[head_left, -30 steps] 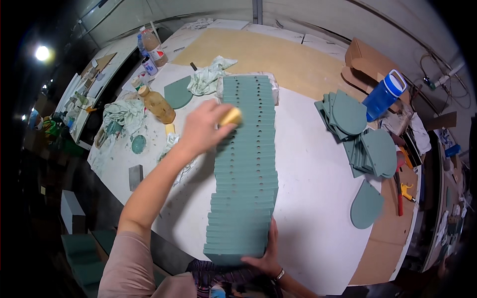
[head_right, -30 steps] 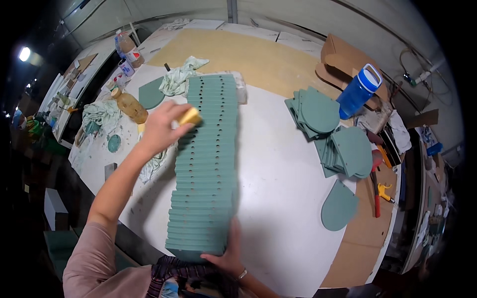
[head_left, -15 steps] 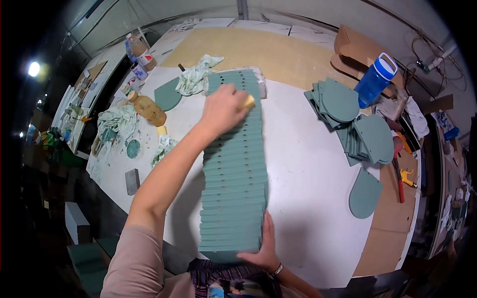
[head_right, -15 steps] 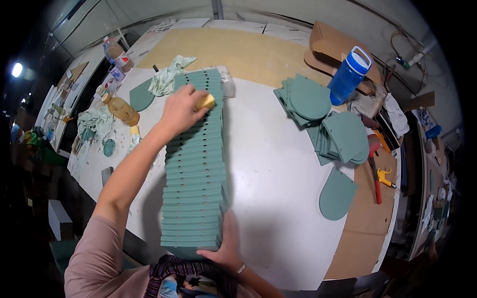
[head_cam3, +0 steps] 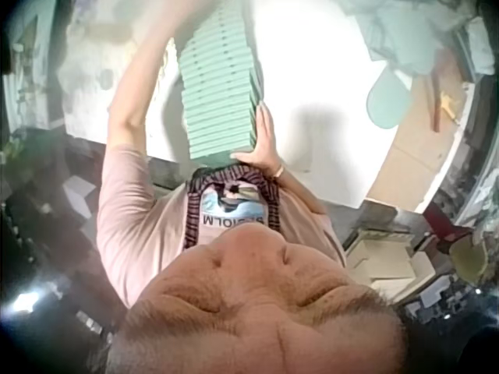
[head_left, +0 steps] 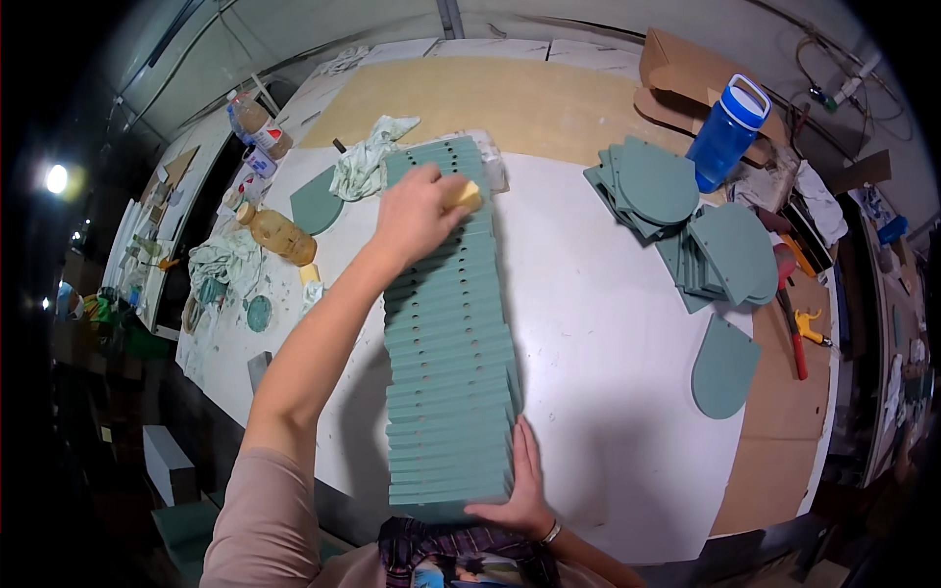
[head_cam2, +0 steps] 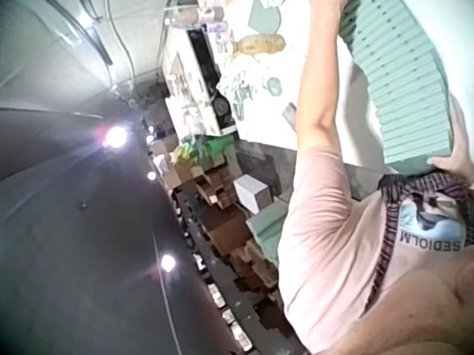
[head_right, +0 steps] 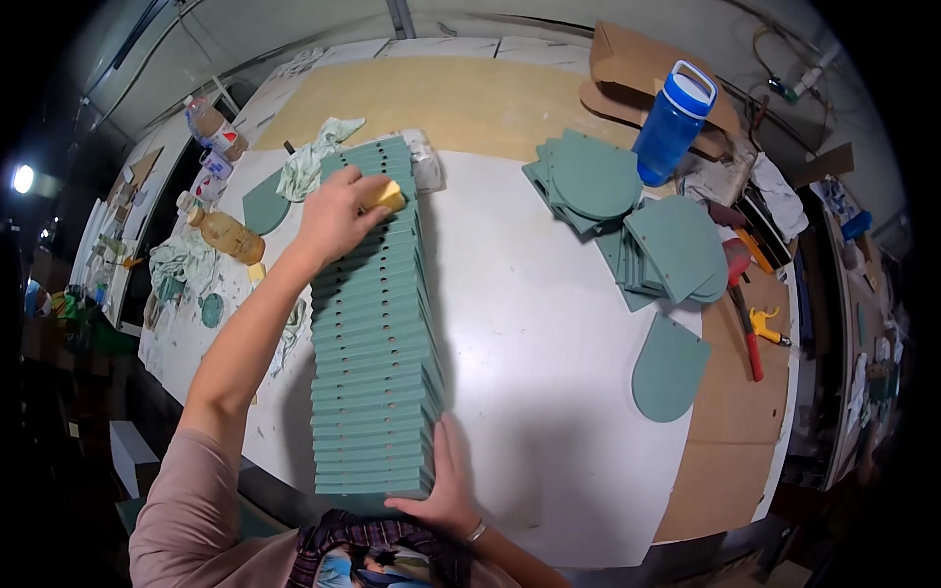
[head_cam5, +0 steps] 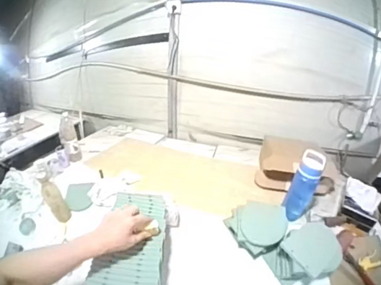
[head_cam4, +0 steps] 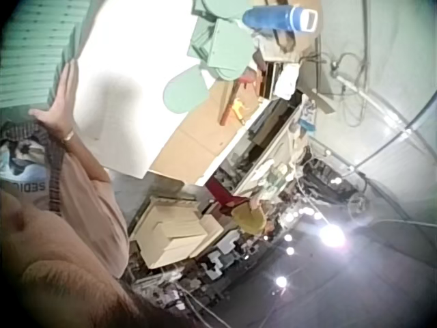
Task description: The person applies a substance to the edges of stacked green panels with a sponge, then cuts a small block of foam with a blade. They apply the foam pieces to the panels, wipe the stack with a cloth, and scrape the edges with a small tool.
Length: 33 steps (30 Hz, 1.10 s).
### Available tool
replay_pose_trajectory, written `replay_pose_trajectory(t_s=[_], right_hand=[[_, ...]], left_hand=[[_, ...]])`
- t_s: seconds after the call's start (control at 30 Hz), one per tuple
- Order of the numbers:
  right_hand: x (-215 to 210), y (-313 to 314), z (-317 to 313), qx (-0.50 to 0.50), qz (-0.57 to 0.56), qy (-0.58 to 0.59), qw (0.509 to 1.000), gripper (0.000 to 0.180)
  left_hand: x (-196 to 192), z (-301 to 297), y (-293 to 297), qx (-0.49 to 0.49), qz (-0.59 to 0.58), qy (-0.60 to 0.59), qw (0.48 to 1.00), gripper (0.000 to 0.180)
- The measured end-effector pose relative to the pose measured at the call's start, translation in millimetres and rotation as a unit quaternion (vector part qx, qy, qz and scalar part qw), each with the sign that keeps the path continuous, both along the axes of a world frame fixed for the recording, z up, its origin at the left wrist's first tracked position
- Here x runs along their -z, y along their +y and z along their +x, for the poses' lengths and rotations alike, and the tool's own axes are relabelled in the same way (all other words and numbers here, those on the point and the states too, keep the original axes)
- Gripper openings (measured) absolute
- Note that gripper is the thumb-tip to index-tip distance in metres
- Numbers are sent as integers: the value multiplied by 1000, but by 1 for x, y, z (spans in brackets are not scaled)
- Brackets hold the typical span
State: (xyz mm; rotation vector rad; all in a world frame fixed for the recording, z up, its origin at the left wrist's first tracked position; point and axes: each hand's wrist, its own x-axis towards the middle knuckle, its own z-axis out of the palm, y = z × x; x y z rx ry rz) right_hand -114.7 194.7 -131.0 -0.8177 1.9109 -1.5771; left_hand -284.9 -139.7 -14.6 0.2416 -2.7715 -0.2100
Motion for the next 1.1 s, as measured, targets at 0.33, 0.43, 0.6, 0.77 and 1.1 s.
replay_pose_trajectory(t_s=[0.33,0.43,0.6,0.77,1.1], right_hand=[[5,1,-1,-12,7,29,999,139],[6,2,-1,-2,19,51,999,138],[3,0,0,-8,1,24,1000,140],[11,5,-1,-22,29,43,998,142],[11,3,0,-15,25,42,999,139]], left_hand=[[0,-7,-3,131,-1,13,991,38],[-6,9,-6,129,-24,-14,991,37],[6,-9,-5,130,6,30,991,37],[-6,0,-14,143,3,-33,989,37],[6,-18,0,161,35,26,986,35]])
